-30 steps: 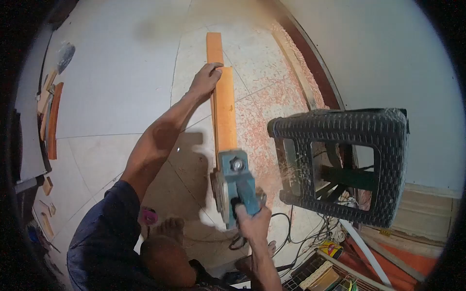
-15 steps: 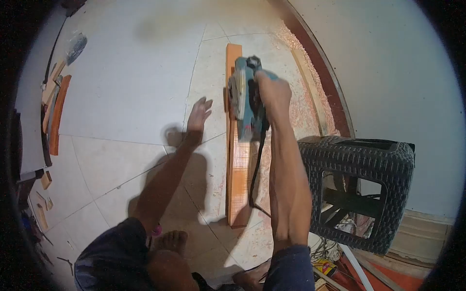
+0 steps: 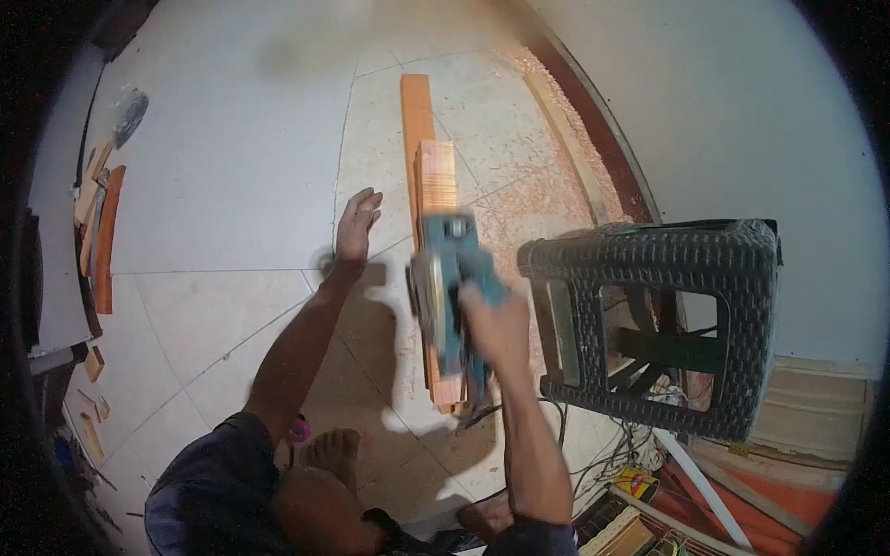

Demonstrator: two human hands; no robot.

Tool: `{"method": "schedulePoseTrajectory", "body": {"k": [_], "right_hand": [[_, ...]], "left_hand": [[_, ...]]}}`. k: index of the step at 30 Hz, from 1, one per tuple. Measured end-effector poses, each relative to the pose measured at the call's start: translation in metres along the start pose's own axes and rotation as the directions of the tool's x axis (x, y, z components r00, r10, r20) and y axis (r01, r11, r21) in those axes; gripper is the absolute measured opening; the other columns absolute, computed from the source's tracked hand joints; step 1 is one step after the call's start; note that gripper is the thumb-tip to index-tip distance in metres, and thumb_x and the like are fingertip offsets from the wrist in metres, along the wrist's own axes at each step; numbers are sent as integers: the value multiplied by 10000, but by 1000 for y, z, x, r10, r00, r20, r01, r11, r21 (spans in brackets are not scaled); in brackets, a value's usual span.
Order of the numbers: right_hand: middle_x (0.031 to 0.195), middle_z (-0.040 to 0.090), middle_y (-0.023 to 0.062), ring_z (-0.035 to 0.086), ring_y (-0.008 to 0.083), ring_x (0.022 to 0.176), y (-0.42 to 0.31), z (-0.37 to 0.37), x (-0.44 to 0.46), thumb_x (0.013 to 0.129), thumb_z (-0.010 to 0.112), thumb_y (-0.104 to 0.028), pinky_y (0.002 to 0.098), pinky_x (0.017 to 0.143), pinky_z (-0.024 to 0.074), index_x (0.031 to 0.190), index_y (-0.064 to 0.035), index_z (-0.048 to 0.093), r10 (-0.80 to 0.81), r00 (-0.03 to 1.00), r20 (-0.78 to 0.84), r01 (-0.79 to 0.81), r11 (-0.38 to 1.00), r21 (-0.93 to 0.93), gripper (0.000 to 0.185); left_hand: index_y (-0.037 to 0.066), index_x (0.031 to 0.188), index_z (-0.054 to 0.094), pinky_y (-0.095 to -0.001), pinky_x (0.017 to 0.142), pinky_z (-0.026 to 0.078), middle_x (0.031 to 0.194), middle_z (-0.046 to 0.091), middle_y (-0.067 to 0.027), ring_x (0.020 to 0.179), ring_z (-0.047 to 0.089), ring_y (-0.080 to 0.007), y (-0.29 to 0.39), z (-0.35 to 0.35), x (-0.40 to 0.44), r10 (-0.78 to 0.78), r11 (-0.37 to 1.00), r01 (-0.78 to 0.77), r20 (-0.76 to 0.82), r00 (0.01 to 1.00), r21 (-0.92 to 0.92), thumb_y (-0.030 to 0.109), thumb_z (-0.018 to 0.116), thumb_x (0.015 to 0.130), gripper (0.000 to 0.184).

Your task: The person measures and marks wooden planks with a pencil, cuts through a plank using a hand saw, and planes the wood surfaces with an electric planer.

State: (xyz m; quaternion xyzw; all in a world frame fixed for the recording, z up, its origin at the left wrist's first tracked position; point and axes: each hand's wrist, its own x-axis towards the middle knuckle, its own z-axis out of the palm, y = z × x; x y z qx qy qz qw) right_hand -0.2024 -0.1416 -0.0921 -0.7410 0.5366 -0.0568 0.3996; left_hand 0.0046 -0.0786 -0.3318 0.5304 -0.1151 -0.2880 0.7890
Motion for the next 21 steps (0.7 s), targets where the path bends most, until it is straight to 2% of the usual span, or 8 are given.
{"method": "schedulePoseTrajectory", "body": {"k": [1,4,5,6,10,13,15,21], "right_hand": [[738,673,124,648,190,719,27,-4,-32,810,674,-314,389,676,518,908,56,691,-39,999,-21,40,996,81,383],[768,652,75,611,154,721,82,-23,-130,796,680,-252,355,664,510,945,17,641,172,984,46,-175,982,64,310],[793,674,115,630,183,759,106,-30,-161,788,688,-282,376,705,520,1013,15,672,290,953,87,-293,956,26,373],[874,716,177,663,296,926,139,-31,-194,769,718,-370,482,913,484,1095,-39,723,418,908,-7,-418,907,-51,464],[976,733,228,589,463,1137,186,-37,-231,742,741,-491,631,1105,242,1162,-142,748,388,920,59,-370,907,-200,547],[869,724,195,650,365,976,149,-24,-215,765,742,-424,581,1012,386,1071,-86,758,342,940,-25,-341,924,-175,457],[748,691,127,653,229,757,93,-20,-177,788,720,-310,435,783,517,965,-8,735,339,941,-19,-337,940,60,351],[664,626,36,563,119,574,54,-1,-90,791,690,-218,310,561,465,850,22,671,135,988,-78,-123,982,143,249]], "left_hand": [[-43,1447,440,-380,1148,387,1403,564,-190,1362,497,-266,6,4,2,-27,992,26,-1,1000,120,327,491,1066,534],[-23,1464,439,-369,1153,369,1462,533,-190,1354,507,-280,9,21,34,34,981,-40,38,999,188,333,524,1046,555],[-14,1476,430,-366,1158,362,1487,513,-199,1352,509,-291,9,28,45,65,951,-80,59,996,300,329,530,1041,563],[-14,1476,430,-366,1158,362,1487,513,-199,1352,509,-291,10,36,59,65,952,-81,65,996,295,329,530,1041,563],[44,1416,541,-375,1089,418,1390,603,-197,1270,578,-300,29,57,93,28,908,-73,113,993,412,396,470,1050,513],[76,1310,654,-402,1014,460,1232,701,-180,1170,641,-315,21,58,103,13,905,-77,153,988,419,454,389,1060,525],[15,1325,624,-342,1065,429,1309,663,-174,1273,583,-259,32,52,105,-25,846,-90,207,978,525,396,309,1111,539],[-46,1376,575,-390,1154,350,1381,614,-193,1327,538,-313,42,52,111,-108,954,28,253,961,299,422,267,1114,618]]}}
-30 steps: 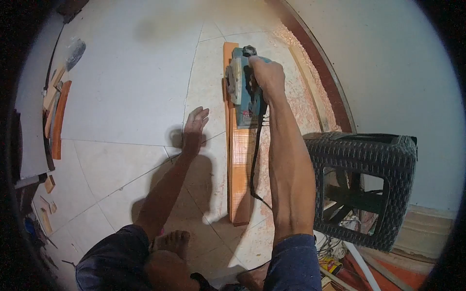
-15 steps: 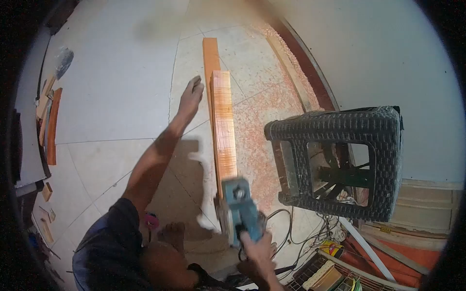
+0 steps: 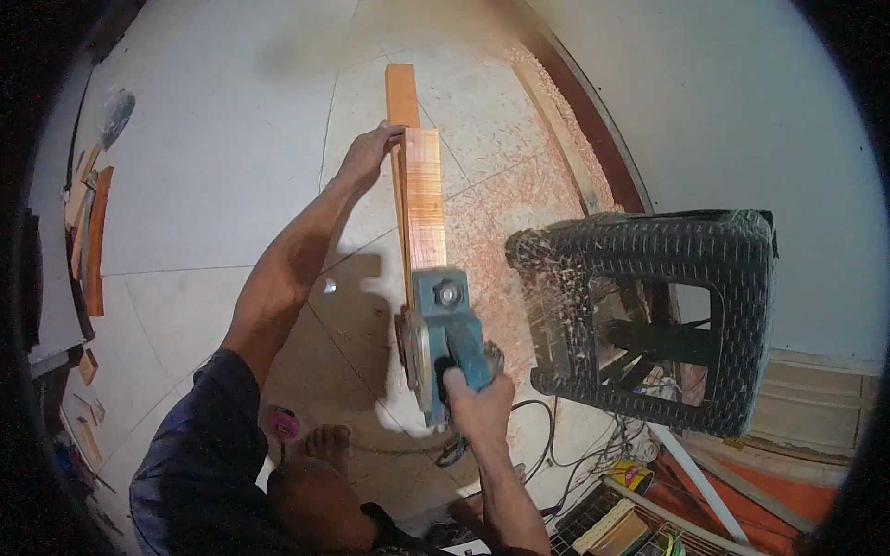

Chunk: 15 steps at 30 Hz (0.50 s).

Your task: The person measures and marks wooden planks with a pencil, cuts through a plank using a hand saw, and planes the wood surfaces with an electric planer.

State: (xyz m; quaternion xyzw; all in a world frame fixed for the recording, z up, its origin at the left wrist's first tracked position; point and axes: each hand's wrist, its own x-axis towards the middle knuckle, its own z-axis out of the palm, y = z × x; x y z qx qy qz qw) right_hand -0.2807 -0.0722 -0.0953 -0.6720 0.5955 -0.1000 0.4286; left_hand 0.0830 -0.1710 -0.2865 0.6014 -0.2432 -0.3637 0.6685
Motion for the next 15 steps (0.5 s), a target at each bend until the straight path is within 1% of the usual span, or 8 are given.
{"method": "schedulePoseTrajectory", "body": {"k": [3,5,8,10,12,13,14,15], "right_hand": [[649,624,41,565,129,545,-27,14,44,809,672,-217,303,535,454,805,14,662,-91,995,-29,88,992,-94,232],[723,681,167,655,249,674,-49,25,74,782,672,-299,406,705,527,912,75,703,-63,998,-17,62,997,-50,397],[728,684,179,669,255,692,-79,37,120,779,674,-324,408,712,528,874,84,705,-73,997,22,74,993,-94,420],[722,685,180,681,259,702,-92,47,152,774,679,-351,405,706,528,833,93,703,-143,990,4,143,986,-81,448],[716,685,175,680,254,689,-112,55,175,772,679,-350,401,690,526,816,91,703,-153,988,5,153,985,-80,444],[711,685,170,680,249,676,-120,57,184,769,679,-349,397,673,525,799,89,703,-156,988,1,155,984,-86,440],[711,685,170,680,249,676,-127,60,192,769,679,-349,397,673,525,799,89,703,-155,988,0,154,985,-82,440],[698,679,160,669,238,648,-135,63,199,765,679,-341,389,643,517,778,81,702,-165,986,12,165,984,-60,423]], "left_hand": [[-58,1403,547,-397,1196,303,1431,571,-208,1380,489,-322,-1,-3,-2,-17,998,18,23,1000,-60,453,241,1111,663],[-58,1427,522,-395,1229,254,1473,533,-210,1427,442,-317,-15,-8,9,19,995,-11,77,997,-99,503,206,1103,722],[-69,1418,526,-402,1231,254,1472,532,-212,1431,436,-317,-31,-12,16,-7,1000,6,56,998,13,519,205,1100,741],[-64,1422,516,-403,1232,259,1462,547,-195,1422,447,-308,-26,-3,-15,52,998,-51,27,998,-24,483,222,1104,698],[-10,1393,550,-375,1133,379,1379,597,-224,1280,561,-348,-40,11,-48,-1,973,-113,-488,873,-203,326,327,1098,500],[-15,1328,569,-392,1075,435,1334,597,-242,1238,571,-367,-98,12,-67,406,888,-177,-541,737,425,214,374,1077,392],[-5,1261,601,-421,962,504,1219,641,-232,1130,619,-370,-104,28,-105,464,840,-134,-568,680,527,129,425,1054,303],[-17,1284,575,-437,936,514,1187,645,-241,1096,631,-379,-75,43,-150,319,886,-64,-504,802,459,164,493,1030,323]]}}
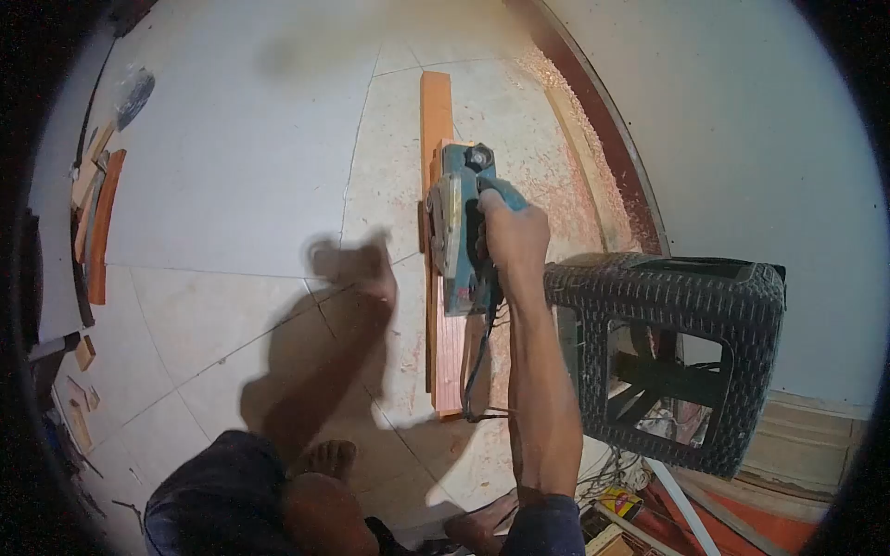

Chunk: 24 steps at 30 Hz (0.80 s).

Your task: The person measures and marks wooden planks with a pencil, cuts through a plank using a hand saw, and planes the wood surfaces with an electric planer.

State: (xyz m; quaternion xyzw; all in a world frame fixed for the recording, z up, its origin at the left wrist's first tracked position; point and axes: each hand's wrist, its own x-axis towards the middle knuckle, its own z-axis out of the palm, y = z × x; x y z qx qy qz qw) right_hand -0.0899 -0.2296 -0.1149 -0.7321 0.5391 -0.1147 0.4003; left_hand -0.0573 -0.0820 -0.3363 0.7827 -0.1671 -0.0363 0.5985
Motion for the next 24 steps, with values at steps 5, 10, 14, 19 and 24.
{"method": "schedulePoseTrajectory", "body": {"k": [5,10,14,19,24], "right_hand": [[658,656,133,639,214,580,-25,13,24,757,676,-316,367,566,487,723,70,687,-44,999,15,44,998,49,388],[626,612,97,595,198,544,-56,27,76,785,656,-252,355,528,450,701,16,656,-128,991,47,123,988,91,281],[606,571,81,546,193,507,-76,40,121,812,636,-201,352,499,421,697,-24,629,-204,974,98,190,973,132,212],[606,579,79,537,187,516,-56,28,82,805,626,-193,359,500,418,691,-8,636,-173,974,147,143,971,191,218],[725,662,75,616,154,669,42,-23,-68,837,668,-305,349,622,495,841,46,700,-26,992,123,29,999,-22,352]], "left_hand": [[-69,1501,359,-505,1156,327,1484,414,-328,1391,403,-457,84,-50,-130,-25,996,62,429,903,-71,192,653,972,659],[-62,1543,299,-496,1163,332,1540,354,-318,1418,373,-457,78,-54,-129,19,999,5,508,861,-46,226,662,969,737],[-58,1539,319,-471,1154,354,1540,376,-301,1421,394,-428,77,-52,-133,10,1000,-6,489,872,-9,199,657,966,713],[-50,1470,440,-502,1137,366,1416,510,-285,1359,457,-423,57,-68,-118,-88,967,187,459,884,-175,234,584,1001,567],[-48,1418,502,-418,1121,399,1343,572,-249,1278,540,-371,-27,-57,-80,-179,951,239,283,942,-194,226,490,1044,464]]}}
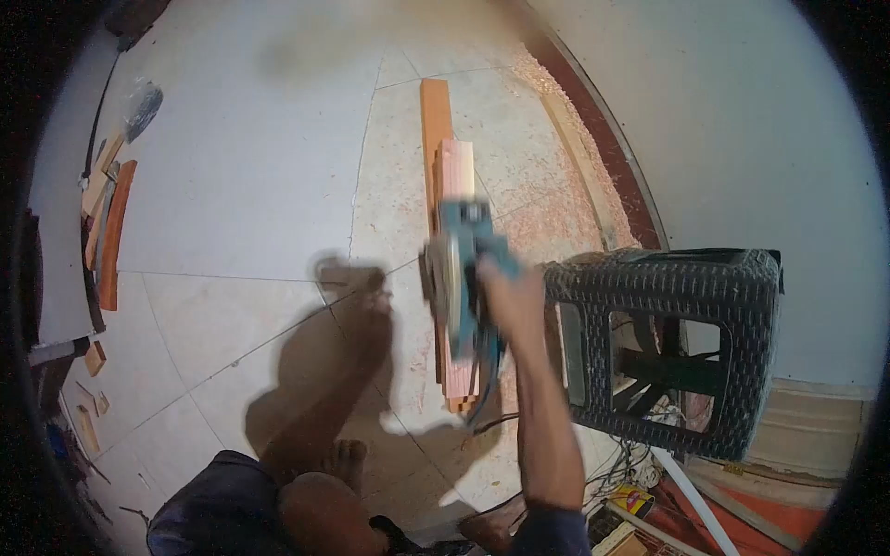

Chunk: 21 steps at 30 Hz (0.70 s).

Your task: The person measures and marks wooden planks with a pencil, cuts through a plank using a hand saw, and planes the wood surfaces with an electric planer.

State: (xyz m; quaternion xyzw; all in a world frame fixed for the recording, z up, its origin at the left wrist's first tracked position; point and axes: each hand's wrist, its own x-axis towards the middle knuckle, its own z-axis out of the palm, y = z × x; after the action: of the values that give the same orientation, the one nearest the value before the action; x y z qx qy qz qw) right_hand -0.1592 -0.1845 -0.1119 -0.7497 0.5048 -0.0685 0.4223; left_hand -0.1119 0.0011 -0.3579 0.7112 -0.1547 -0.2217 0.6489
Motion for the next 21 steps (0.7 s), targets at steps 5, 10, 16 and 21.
{"method": "schedulePoseTrajectory", "body": {"k": [5,10,16,21], "right_hand": [[832,713,92,671,201,775,119,-33,-223,780,722,-279,381,740,544,1073,8,715,278,960,-29,-273,955,118,410],[720,636,11,569,104,630,178,-41,-292,774,720,-202,300,598,481,956,21,700,279,953,-120,-290,953,-86,290],[732,682,61,622,179,680,77,-29,-210,800,690,-304,357,739,508,976,0,725,438,899,-13,-437,898,58,353],[703,652,47,597,145,645,51,-17,-136,804,678,-222,335,613,499,896,47,693,258,964,-59,-247,958,142,285]], "left_hand": [[-37,1438,493,-438,1116,408,1387,551,-246,1236,567,-375,87,6,127,188,981,-193,-167,968,-15,303,532,1039,526],[3,1451,509,-405,1108,418,1421,559,-256,1307,549,-379,108,51,243,236,967,-236,2,972,93,391,500,1041,564],[7,1402,578,-374,1097,417,1367,624,-222,1292,576,-334,102,56,270,38,999,-37,184,982,-4,479,398,1068,605],[-47,1389,565,-367,1142,361,1395,604,-201,1335,536,-286,99,54,282,25,988,19,273,962,-156,406,266,1119,606]]}}
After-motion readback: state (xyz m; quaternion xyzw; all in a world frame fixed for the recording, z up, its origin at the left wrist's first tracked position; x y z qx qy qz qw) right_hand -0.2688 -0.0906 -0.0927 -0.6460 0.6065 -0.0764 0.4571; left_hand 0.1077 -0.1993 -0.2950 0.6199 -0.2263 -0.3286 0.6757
